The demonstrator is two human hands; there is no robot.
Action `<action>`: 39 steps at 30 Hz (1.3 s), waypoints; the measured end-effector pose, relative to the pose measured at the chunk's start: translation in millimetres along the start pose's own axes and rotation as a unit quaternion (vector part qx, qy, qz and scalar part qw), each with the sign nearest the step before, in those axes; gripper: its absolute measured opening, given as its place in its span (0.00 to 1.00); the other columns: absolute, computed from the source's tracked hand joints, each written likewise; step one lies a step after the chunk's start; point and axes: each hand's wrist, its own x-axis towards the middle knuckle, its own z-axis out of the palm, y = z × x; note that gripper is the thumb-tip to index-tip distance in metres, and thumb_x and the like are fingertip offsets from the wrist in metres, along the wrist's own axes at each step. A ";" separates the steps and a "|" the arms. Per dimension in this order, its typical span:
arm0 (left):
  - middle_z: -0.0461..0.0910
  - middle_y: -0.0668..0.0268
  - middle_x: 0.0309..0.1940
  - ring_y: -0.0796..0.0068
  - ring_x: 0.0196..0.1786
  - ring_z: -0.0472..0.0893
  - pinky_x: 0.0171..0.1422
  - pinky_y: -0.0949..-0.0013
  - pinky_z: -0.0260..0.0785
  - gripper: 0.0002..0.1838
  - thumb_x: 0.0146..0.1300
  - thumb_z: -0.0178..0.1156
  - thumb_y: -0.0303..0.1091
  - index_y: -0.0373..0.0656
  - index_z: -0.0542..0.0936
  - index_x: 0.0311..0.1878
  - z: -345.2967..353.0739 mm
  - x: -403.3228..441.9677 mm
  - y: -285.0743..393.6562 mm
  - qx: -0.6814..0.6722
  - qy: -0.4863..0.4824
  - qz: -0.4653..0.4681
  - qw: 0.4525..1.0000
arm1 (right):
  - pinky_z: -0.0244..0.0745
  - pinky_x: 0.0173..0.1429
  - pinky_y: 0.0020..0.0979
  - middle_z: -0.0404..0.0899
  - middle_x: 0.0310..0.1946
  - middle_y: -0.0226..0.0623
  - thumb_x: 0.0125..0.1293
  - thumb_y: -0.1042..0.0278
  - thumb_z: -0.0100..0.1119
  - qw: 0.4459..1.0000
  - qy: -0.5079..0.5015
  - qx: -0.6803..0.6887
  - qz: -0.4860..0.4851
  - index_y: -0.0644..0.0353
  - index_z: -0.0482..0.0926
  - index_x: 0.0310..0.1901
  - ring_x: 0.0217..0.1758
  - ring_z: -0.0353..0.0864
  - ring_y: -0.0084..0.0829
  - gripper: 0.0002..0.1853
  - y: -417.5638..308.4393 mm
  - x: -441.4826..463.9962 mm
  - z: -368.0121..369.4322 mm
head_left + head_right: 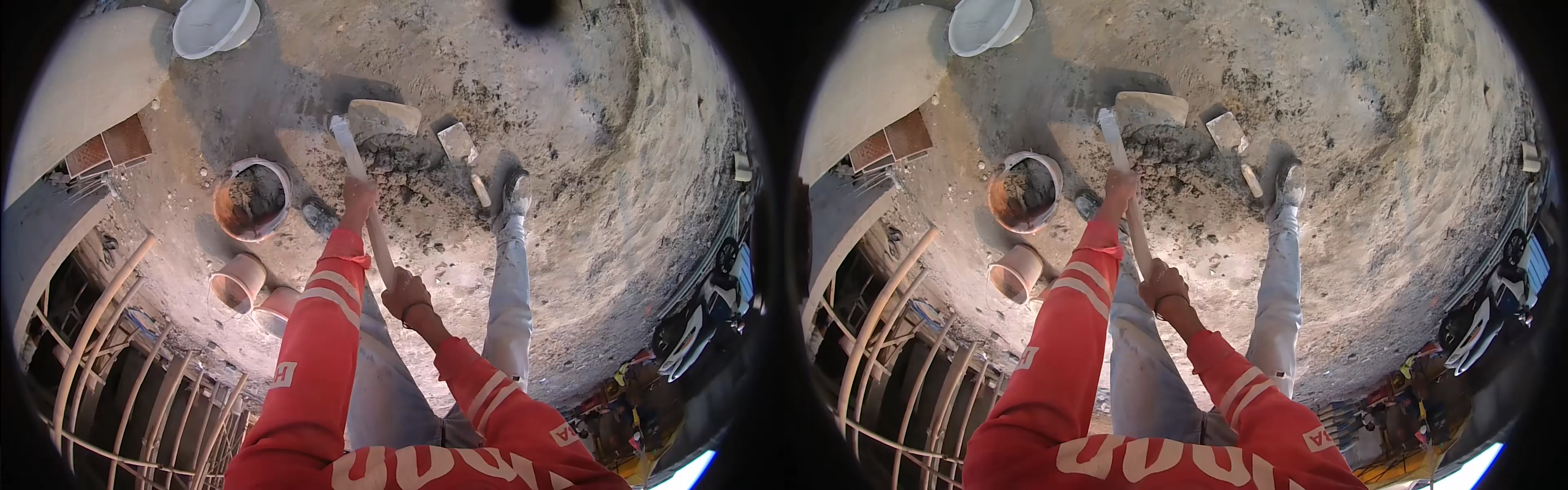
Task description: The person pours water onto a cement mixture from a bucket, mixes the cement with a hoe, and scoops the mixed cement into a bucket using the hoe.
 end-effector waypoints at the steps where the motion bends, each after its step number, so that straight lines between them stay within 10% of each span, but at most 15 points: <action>1: 0.74 0.62 0.22 0.68 0.15 0.74 0.15 0.64 0.65 0.07 0.57 0.61 0.25 0.39 0.71 0.31 1.3 -16.0 2.3 0.008 0.022 -0.004 1.000 | 0.75 0.54 0.48 0.78 0.46 0.54 0.54 0.59 0.57 1.000 -0.007 -0.019 -0.024 0.60 0.71 0.49 0.49 0.79 0.56 0.22 5.3 -6.9 -2.6; 9: 0.69 0.67 0.22 0.71 0.22 0.70 0.28 0.64 0.68 0.06 0.59 0.60 0.25 0.43 0.71 0.35 45.7 -137.8 8.3 -0.340 0.033 -0.040 0.939 | 0.70 0.56 0.49 0.80 0.45 0.50 0.55 0.53 0.59 0.969 -0.094 -0.210 -0.091 0.54 0.68 0.60 0.51 0.76 0.51 0.31 154.8 -72.8 -94.3; 16: 0.63 0.73 0.21 0.76 0.23 0.65 0.30 0.68 0.62 0.07 0.62 0.59 0.28 0.46 0.70 0.35 94.3 -185.3 -28.2 -0.387 0.139 -0.043 0.911 | 0.76 0.45 0.53 0.84 0.35 0.47 0.50 0.61 0.58 0.920 0.120 -0.331 -0.172 0.48 0.77 0.54 0.38 0.82 0.54 0.25 272.9 -26.3 -136.8; 21: 0.63 0.72 0.21 0.77 0.22 0.66 0.28 0.68 0.63 0.08 0.61 0.59 0.26 0.45 0.69 0.35 83.2 -221.4 -13.8 -0.375 0.134 0.007 0.917 | 0.72 0.47 0.53 0.83 0.42 0.45 0.52 0.56 0.58 0.938 0.100 -0.306 -0.131 0.41 0.75 0.57 0.38 0.81 0.53 0.26 243.7 -104.8 -116.6; 25: 0.66 0.70 0.22 0.76 0.19 0.65 0.23 0.68 0.62 0.06 0.61 0.57 0.25 0.44 0.69 0.32 60.0 -130.8 -12.5 -0.299 0.143 -0.042 0.943 | 0.76 0.47 0.52 0.80 0.43 0.53 0.51 0.62 0.61 0.967 0.046 -0.249 -0.036 0.55 0.78 0.48 0.40 0.81 0.55 0.20 150.8 -88.9 -73.9; 27: 0.67 0.69 0.20 0.75 0.18 0.66 0.22 0.67 0.62 0.06 0.61 0.54 0.25 0.43 0.70 0.29 12.6 -2.0 -54.0 -0.202 0.123 -0.045 0.971 | 0.79 0.42 0.46 0.81 0.36 0.54 0.50 0.65 0.62 0.984 0.046 -0.146 -0.087 0.64 0.78 0.42 0.35 0.82 0.50 0.18 106.4 -9.3 -37.3; 32: 0.65 0.69 0.18 0.74 0.17 0.66 0.21 0.66 0.63 0.04 0.62 0.54 0.27 0.42 0.72 0.31 -14.7 9.0 59.9 -0.149 0.058 -0.019 0.987 | 0.75 0.28 0.41 0.77 0.20 0.50 0.50 0.68 0.58 0.996 -0.015 0.004 -0.086 0.71 0.75 0.30 0.21 0.79 0.44 0.12 -11.2 -18.6 -18.9; 35: 0.65 0.69 0.19 0.74 0.18 0.67 0.22 0.66 0.64 0.05 0.62 0.56 0.28 0.42 0.71 0.31 -37.5 -2.1 87.2 -0.113 0.074 0.037 0.990 | 0.77 0.44 0.45 0.80 0.34 0.59 0.50 0.66 0.58 0.996 -0.021 -0.008 -0.086 0.72 0.77 0.38 0.37 0.81 0.56 0.18 -30.4 -11.9 -4.9; 39: 0.66 0.68 0.21 0.73 0.20 0.70 0.23 0.66 0.66 0.06 0.63 0.57 0.29 0.41 0.71 0.33 -77.0 8.4 127.3 -0.073 0.103 0.063 0.990 | 0.76 0.43 0.45 0.79 0.32 0.59 0.50 0.66 0.58 0.989 0.005 0.023 -0.145 0.71 0.77 0.38 0.37 0.80 0.55 0.17 -43.5 13.8 23.1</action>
